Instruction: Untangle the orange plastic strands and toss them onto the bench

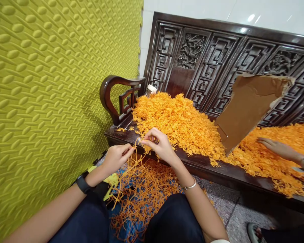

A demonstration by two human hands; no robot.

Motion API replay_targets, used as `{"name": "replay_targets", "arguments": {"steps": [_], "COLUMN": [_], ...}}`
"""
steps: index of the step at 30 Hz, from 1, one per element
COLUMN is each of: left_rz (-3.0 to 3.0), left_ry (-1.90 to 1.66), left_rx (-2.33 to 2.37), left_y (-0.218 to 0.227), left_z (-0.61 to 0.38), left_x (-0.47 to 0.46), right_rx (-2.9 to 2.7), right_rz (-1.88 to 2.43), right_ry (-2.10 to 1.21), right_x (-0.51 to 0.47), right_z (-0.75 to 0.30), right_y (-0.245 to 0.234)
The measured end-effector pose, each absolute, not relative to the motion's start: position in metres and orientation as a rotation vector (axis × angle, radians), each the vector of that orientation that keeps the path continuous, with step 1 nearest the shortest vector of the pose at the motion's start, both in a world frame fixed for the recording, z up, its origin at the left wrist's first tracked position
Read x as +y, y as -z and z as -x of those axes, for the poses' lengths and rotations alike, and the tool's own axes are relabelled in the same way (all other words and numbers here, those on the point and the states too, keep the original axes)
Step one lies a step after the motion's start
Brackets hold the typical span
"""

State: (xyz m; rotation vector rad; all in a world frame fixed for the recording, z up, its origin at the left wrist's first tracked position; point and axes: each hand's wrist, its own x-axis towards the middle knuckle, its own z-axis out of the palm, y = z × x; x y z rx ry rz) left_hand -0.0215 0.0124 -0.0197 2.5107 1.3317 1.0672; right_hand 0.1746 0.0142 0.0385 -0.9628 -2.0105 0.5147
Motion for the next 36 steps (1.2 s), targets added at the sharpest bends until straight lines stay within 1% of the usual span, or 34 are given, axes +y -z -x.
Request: {"name": "replay_targets", "arguments": {"steps": [3,7,11,13,16,18,20,22,25,28,31,36], "left_rz": [-2.441,-2.356,-2.307,-2.278,-2.253,-2.252,-2.260,-2.271,-2.279,-2.280,-2.289,-2.265], "left_ry": [-1.015,-0.944,-0.814,-0.809,-0.857,-0.908,-0.952,-0.973,-1.005,-1.029,-1.054,-1.121], "left_rx": [1.242,1.161,1.127,1.153,1.218,1.248,1.251,1.233,1.225,1.227,1.216,1.231], "left_y": [0.019,0.026,0.034,0.035,0.030,0.025,0.022,0.019,0.017,0.017,0.017,0.015], "left_z": [0.022,0.021,0.024,0.025,0.026,0.025,0.023,0.020,0.017,0.015,0.014,0.012], "left_x": [0.013,0.013,0.015,0.015,0.013,0.011,0.010,0.009,0.009,0.010,0.012,0.014], "right_rx": [-1.729,-1.268,-0.796,-0.691,-0.769,-0.921,-1.107,-1.278,-1.394,-1.353,-1.405,-1.670], "right_rz": [0.910,0.897,0.741,0.651,0.619,0.744,0.995,1.190,1.198,1.172,1.157,1.106], "right_ry": [-0.681,-0.649,-0.339,-0.163,0.106,0.236,0.146,-0.060,-0.236,-0.412,-0.524,-0.555], "right_x": [0.016,0.029,0.033,0.032,0.043,0.063,0.085,0.099,0.096,0.074,0.049,0.014], "right_z": [-0.176,-0.195,-0.246,-0.267,-0.283,-0.286,-0.288,-0.289,-0.280,-0.260,-0.234,-0.198], "right_y": [-0.043,-0.045,-0.057,-0.066,-0.079,-0.083,-0.080,-0.067,-0.036,-0.014,-0.017,-0.043]}}
